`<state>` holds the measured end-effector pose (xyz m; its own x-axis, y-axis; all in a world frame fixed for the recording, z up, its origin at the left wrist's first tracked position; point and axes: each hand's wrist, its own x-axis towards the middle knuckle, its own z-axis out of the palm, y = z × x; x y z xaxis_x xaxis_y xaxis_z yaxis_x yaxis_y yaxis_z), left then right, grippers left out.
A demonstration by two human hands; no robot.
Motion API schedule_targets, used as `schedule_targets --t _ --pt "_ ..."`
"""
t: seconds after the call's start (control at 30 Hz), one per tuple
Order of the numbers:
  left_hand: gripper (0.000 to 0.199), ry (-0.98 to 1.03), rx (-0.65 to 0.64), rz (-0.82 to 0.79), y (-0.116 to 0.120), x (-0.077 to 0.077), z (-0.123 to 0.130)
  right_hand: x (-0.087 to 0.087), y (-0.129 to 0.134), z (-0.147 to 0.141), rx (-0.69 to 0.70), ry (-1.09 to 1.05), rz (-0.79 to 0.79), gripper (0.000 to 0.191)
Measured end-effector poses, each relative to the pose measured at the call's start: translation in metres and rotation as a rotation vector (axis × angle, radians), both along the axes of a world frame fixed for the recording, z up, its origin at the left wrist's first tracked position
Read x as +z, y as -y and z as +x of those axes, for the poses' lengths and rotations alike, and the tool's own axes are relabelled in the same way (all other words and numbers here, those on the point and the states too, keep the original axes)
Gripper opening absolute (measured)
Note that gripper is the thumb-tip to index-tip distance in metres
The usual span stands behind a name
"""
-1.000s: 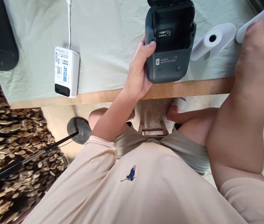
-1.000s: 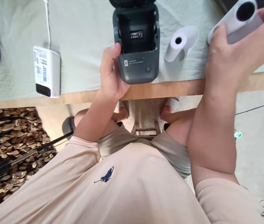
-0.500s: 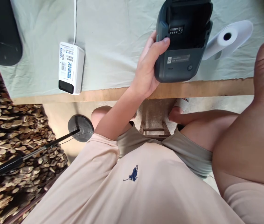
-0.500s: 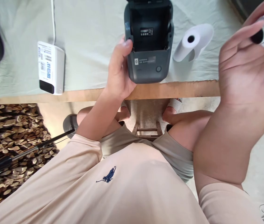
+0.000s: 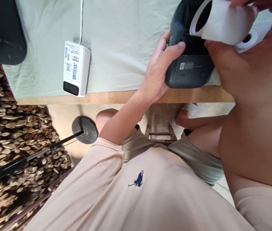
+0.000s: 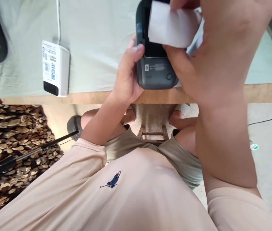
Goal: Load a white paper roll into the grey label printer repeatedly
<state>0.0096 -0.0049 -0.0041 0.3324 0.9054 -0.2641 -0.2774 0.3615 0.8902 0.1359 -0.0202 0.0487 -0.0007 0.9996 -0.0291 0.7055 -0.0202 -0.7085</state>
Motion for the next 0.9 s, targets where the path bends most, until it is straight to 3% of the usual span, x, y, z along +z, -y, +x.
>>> schedule_targets --t 0.07,0.13,0.47,0.63,0.8,0.83,0.9 --pt "0.032 -0.089 0.028 -0.043 0.001 0.005 0.002 0.002 -0.003 0.002 0.102 0.199 0.022 0.041" --pt "0.035 -0.106 0.05 -0.051 0.001 0.007 0.004 0.001 -0.005 0.005 0.111 0.241 0.076 0.038" --pt "0.026 0.153 -0.023 -0.009 -0.002 -0.008 -0.004 -0.016 -0.003 0.016 0.098 0.229 0.307 0.026" --pt "0.023 0.256 -0.039 0.01 -0.003 -0.004 -0.004 -0.015 -0.001 0.021 0.286 0.269 0.378 0.024" --pt "0.012 0.226 -0.033 0.014 0.0 -0.004 -0.002 -0.011 0.003 0.021 0.336 0.245 0.354 0.022" --pt "0.013 0.217 -0.036 0.016 0.0 -0.004 -0.002 -0.01 0.003 0.02 0.308 0.206 0.351 0.022" --pt "0.016 0.188 -0.048 0.008 0.0 -0.004 -0.002 -0.01 0.003 0.019 0.059 -0.015 0.267 0.023"
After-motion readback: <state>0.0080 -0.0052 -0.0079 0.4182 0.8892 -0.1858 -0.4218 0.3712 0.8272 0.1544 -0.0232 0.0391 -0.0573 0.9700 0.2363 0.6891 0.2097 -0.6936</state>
